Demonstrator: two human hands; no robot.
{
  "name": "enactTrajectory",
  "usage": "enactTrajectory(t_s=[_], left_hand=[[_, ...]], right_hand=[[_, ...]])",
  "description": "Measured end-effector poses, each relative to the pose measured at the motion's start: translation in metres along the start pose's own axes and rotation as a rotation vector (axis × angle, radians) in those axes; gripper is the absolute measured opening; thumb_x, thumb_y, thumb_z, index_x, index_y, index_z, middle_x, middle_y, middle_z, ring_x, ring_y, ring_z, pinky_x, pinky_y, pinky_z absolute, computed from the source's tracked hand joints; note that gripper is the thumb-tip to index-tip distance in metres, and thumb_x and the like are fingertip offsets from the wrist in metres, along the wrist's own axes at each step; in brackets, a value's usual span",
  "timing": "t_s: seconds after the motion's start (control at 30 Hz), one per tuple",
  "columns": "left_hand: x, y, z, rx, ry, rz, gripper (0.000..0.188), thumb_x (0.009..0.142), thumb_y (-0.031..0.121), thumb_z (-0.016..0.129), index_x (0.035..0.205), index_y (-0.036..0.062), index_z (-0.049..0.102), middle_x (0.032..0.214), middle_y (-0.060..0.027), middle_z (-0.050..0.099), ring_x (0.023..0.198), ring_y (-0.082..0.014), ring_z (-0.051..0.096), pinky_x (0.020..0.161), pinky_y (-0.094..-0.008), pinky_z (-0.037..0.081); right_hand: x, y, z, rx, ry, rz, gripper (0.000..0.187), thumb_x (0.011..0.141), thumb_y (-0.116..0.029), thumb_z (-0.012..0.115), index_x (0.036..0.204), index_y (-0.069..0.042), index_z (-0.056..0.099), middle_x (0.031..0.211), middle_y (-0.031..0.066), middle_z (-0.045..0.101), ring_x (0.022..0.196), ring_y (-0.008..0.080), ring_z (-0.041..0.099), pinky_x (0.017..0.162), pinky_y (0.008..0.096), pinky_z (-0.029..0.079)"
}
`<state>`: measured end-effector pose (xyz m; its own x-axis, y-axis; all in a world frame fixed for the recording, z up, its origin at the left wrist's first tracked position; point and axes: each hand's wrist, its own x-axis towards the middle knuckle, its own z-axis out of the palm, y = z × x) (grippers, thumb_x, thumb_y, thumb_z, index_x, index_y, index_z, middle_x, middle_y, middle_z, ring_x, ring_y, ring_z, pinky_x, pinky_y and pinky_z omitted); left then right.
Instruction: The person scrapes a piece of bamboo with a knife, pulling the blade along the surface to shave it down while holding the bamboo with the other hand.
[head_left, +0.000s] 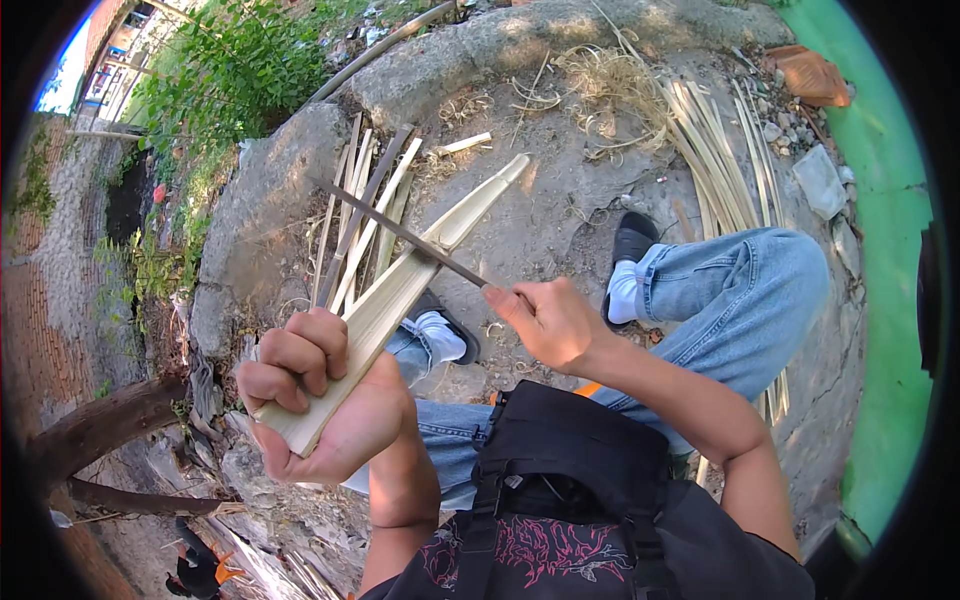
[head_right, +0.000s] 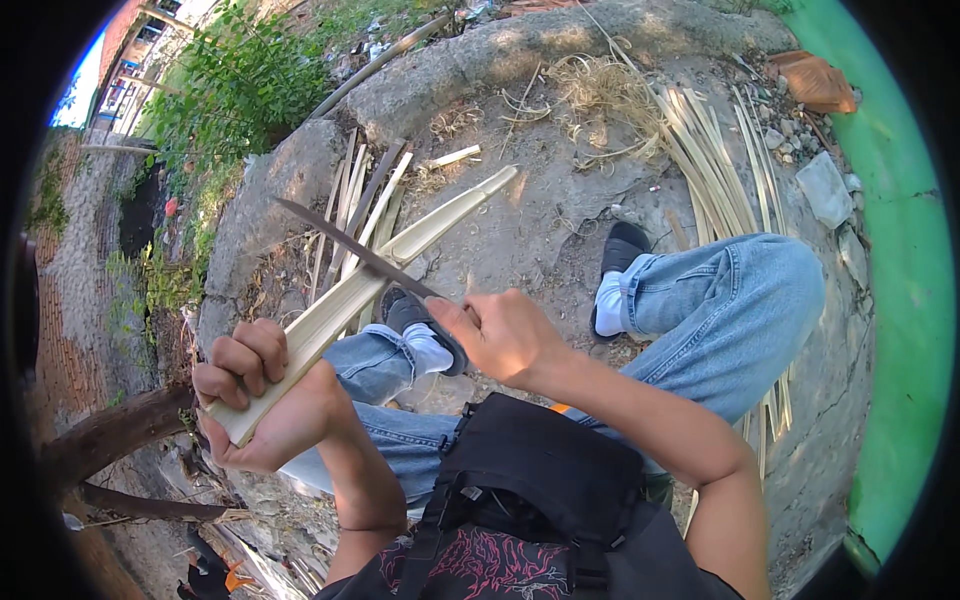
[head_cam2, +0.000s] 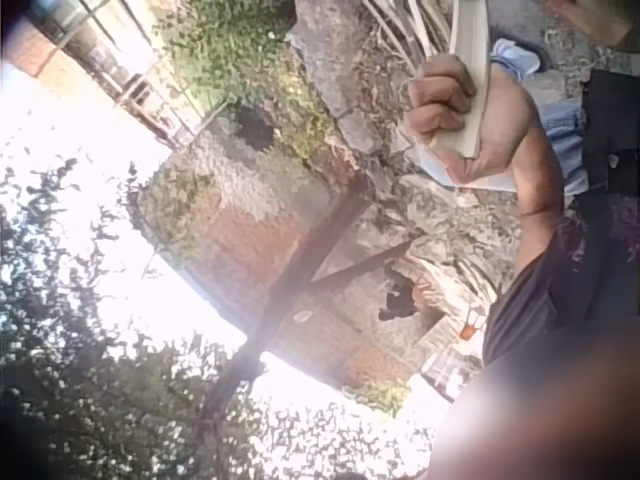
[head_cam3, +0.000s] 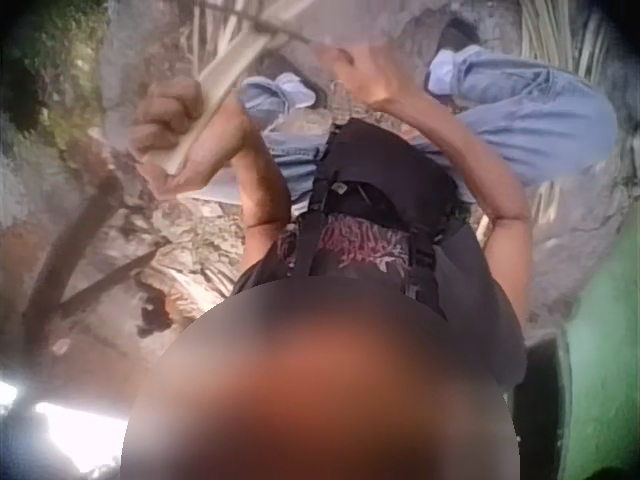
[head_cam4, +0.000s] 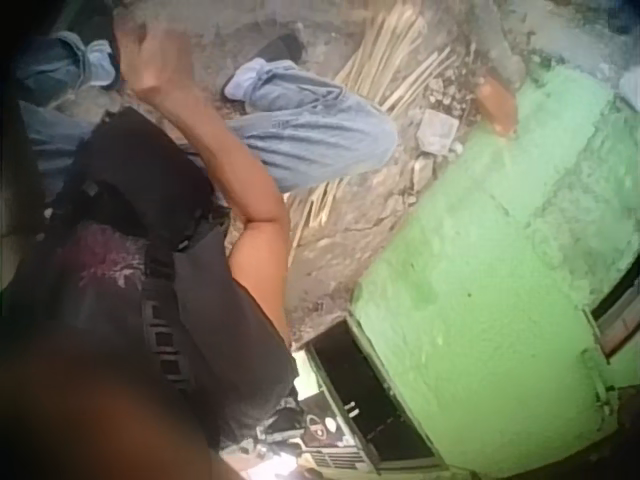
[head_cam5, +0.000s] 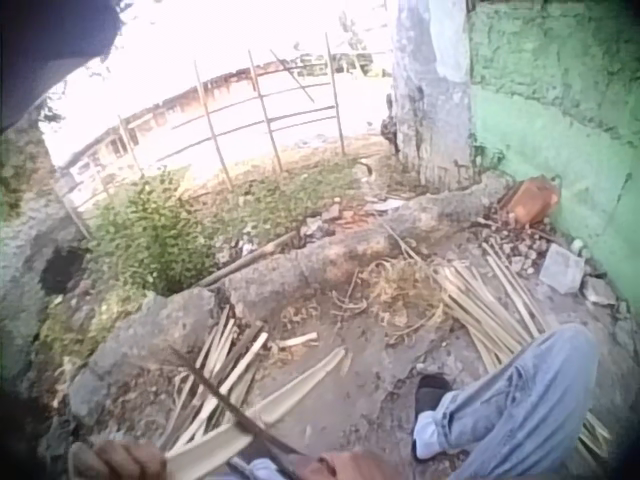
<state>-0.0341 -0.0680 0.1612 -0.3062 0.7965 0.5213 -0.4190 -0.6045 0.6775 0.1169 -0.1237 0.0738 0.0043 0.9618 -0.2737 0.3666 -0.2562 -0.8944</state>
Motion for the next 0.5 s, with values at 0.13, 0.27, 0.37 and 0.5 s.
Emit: enactTrajectory(t_s=[0.13,0.27,0.37,0.5], left_hand=[[-0.001,0.0,0.004,-0.015,-0.021,-0.017,0.031,0.075,0.037,0.042,0.062,0.0136,0.025,0.053,-0.0005,0.023,0.045,-0.0101,0.022,0.047,-0.0276,0.019],[0.005,-0.007,0.004,-0.005,0.008,-0.014,0.031,0.074,0.036,0.042,0.062,0.0134,0.025,0.053,-0.0005,0.023,0.045,-0.0104,0.022,0.047,-0.0272,0.019],[0.002,-0.001,-0.002,-0.039,0.003,-0.026,0.033,0.075,0.038,0.043,0.062,0.0131,0.026,0.052,-0.0006,0.025,0.045,-0.0103,0.023,0.047,-0.0265,0.019],[-0.003,-0.008,0.004,0.006,-0.054,-0.017,0.033,0.076,0.037,0.043,0.062,0.0129,0.026,0.054,-0.0004,0.024,0.046,-0.0099,0.021,0.047,-0.0271,0.018]], right_hand=[[-0.012,-0.014,-0.004,0.018,-0.087,-0.21,0.06,0.089,-0.052,0.047,0.063,0.002,0.059,0.049,0.0195,0.051,0.05,0.0379,0.056,0.049,0.0421,0.042],[0.013,0.01,0.002,-0.052,0.034,-0.068,0.059,0.089,-0.05,0.048,0.06,0.001,0.058,0.047,0.0189,0.049,0.048,0.0378,0.055,0.047,0.0428,0.042],[-0.014,-0.02,0.001,-0.022,-0.042,-0.223,0.06,0.089,-0.049,0.048,0.057,0.002,0.056,0.047,0.0198,0.049,0.048,0.0377,0.055,0.047,0.0426,0.042],[0.021,0.011,-0.008,-0.085,0.02,0.006,0.06,0.088,-0.05,0.05,0.057,0.001,0.055,0.049,0.0204,0.05,0.051,0.0389,0.056,0.051,0.0436,0.044]])
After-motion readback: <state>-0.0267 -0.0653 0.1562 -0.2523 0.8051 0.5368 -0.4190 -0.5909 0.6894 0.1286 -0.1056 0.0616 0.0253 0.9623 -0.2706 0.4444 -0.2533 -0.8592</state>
